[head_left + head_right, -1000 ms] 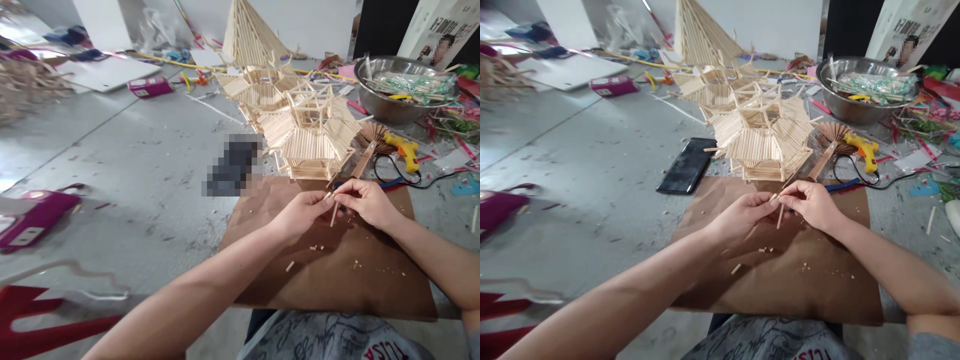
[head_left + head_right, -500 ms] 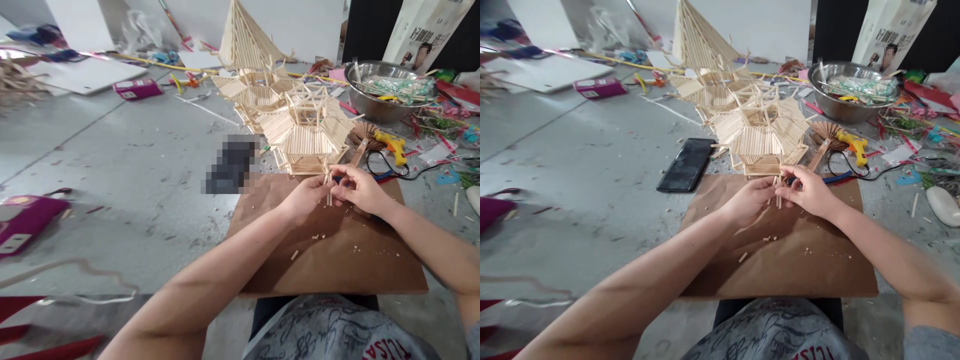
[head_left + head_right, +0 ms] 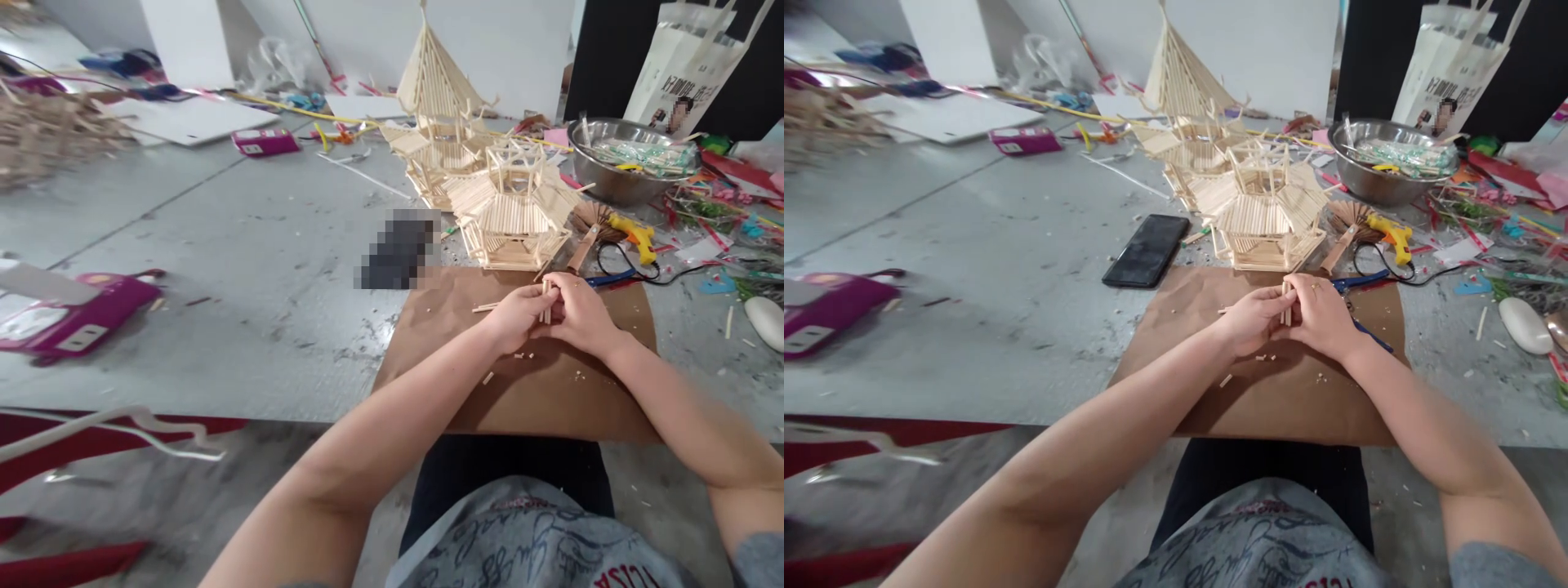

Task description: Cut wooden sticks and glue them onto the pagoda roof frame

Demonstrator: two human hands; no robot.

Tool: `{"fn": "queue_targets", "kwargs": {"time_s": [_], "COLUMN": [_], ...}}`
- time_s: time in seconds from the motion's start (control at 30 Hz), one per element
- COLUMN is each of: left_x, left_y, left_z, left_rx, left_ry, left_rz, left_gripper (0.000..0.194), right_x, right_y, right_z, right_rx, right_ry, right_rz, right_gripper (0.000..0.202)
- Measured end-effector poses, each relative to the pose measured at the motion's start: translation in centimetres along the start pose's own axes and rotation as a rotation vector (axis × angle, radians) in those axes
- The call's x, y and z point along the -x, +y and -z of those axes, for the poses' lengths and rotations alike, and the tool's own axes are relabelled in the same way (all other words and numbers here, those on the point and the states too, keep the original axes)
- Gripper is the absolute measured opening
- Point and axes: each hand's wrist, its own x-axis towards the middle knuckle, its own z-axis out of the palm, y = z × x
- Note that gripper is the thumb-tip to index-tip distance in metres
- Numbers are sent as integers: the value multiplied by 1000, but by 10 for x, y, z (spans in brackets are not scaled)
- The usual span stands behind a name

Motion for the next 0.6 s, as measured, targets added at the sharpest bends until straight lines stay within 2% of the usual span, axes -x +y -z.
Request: {"fn": "queue_targets", "kwargs": {"time_s": [0.17, 0.37, 0.6], "left_x": [-1, 0, 1], "left_y": [-1, 1, 0], "left_z": [9, 19, 21], "left_rx": [8, 19, 17], "left_ry": [-85, -155, -182], "left_rz": [3, 67, 28], "left_gripper": [12, 12, 10], "right_x": [3, 3, 4], "right_y": [2, 1, 1], "right_z": [-4, 1, 0], "right_rx": [125, 134, 152], "right_ry": [37, -39, -23], "right_rz": [65, 110, 89], "right_gripper": [64, 72, 61]}}
